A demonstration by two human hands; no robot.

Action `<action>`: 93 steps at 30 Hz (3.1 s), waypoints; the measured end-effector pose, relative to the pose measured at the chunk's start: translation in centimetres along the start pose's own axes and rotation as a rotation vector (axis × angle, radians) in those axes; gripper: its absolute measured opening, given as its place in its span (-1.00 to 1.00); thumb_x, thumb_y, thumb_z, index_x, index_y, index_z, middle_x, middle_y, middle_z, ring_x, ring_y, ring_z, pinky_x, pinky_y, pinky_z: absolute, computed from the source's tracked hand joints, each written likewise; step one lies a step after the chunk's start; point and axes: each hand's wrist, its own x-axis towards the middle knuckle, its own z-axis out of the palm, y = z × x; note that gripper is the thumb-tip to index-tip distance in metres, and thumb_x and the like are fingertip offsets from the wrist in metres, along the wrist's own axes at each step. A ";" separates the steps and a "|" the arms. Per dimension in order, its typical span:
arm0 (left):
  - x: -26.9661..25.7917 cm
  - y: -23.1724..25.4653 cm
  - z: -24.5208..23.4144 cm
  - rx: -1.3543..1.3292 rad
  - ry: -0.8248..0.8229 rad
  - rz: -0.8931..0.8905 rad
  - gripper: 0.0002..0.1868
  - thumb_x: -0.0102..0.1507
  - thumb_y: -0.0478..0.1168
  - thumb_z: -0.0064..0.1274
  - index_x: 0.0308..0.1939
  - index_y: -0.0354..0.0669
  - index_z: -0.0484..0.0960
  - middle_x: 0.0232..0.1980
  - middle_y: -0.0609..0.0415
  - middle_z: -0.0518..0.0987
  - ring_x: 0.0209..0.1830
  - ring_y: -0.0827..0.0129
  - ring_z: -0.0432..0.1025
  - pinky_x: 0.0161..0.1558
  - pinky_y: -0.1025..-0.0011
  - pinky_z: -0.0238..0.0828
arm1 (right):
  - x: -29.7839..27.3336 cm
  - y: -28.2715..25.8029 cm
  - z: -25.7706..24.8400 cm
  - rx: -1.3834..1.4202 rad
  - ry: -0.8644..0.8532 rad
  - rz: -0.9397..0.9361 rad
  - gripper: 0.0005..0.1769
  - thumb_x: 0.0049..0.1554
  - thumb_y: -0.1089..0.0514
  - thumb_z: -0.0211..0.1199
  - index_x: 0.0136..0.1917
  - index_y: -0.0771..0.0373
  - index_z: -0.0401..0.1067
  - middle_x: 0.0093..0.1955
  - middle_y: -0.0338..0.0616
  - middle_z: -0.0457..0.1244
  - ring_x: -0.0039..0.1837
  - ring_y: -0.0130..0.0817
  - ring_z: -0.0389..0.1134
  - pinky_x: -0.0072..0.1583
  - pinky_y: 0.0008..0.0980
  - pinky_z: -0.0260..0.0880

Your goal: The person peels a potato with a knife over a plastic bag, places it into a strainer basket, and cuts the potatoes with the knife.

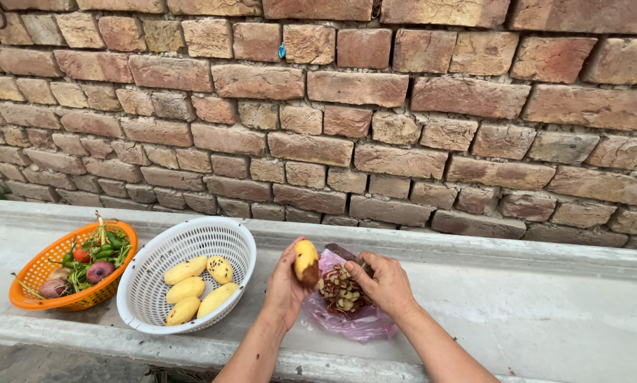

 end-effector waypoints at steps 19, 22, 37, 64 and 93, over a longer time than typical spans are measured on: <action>6.1 -2.8 0.1 -0.461 0.094 -0.036 -0.69 0.30 -0.07 0.01 0.09 -0.01 0.60 -0.10 0.17 0.60 -0.12 0.39 0.48 -0.12 0.34 0.44 | 1.1 2.7 1.2 0.229 -0.027 -0.219 -0.61 0.30 -0.12 0.06 -0.04 0.25 0.41 -0.17 -0.04 0.40 -0.09 -0.06 0.45 -0.04 -0.20 0.41; 5.8 -2.4 -0.3 -0.426 0.087 -0.044 -0.80 0.26 -0.09 0.05 -0.05 0.08 0.52 -0.13 0.20 0.59 -0.18 0.40 0.44 -0.20 0.34 0.39 | 0.8 2.1 1.3 0.197 -0.058 -0.114 -0.62 0.28 -0.13 0.10 -0.03 0.24 0.43 -0.25 -0.03 0.38 -0.16 -0.06 0.45 -0.09 -0.20 0.41; 6.9 -3.8 -0.7 -0.548 -0.007 -0.013 -0.85 0.27 -0.10 -0.09 -0.18 -0.03 0.48 -0.19 0.00 0.60 -0.22 0.22 0.46 -0.14 0.26 0.45 | 0.5 -1.6 0.3 0.078 -0.076 -0.052 -0.31 -0.22 -0.25 0.60 -0.03 0.22 0.41 -0.41 -0.15 0.29 -0.33 -0.26 0.31 -0.20 -0.25 0.34; 6.1 -3.5 0.3 -0.368 0.059 -0.180 -0.68 0.35 -0.01 -0.19 0.09 -0.01 0.47 -0.06 0.06 0.61 -0.09 0.25 0.52 -0.04 0.21 0.54 | 0.9 -2.1 3.6 -0.173 -0.161 -0.053 -0.10 -0.27 -0.50 0.51 -0.06 0.32 0.41 -0.34 0.08 0.36 -0.23 0.03 0.44 -0.16 -0.07 0.38; 6.6 -3.7 0.1 -0.483 0.014 -0.158 -0.84 0.30 -0.07 -0.07 -0.18 -0.01 0.49 -0.14 0.01 0.60 -0.15 0.21 0.49 -0.07 0.21 0.50 | 1.0 -0.9 4.4 -0.241 -0.158 -0.162 -0.24 -0.04 -0.52 0.37 -0.22 0.28 0.45 -0.42 0.03 0.32 -0.28 0.03 0.42 -0.19 -0.05 0.37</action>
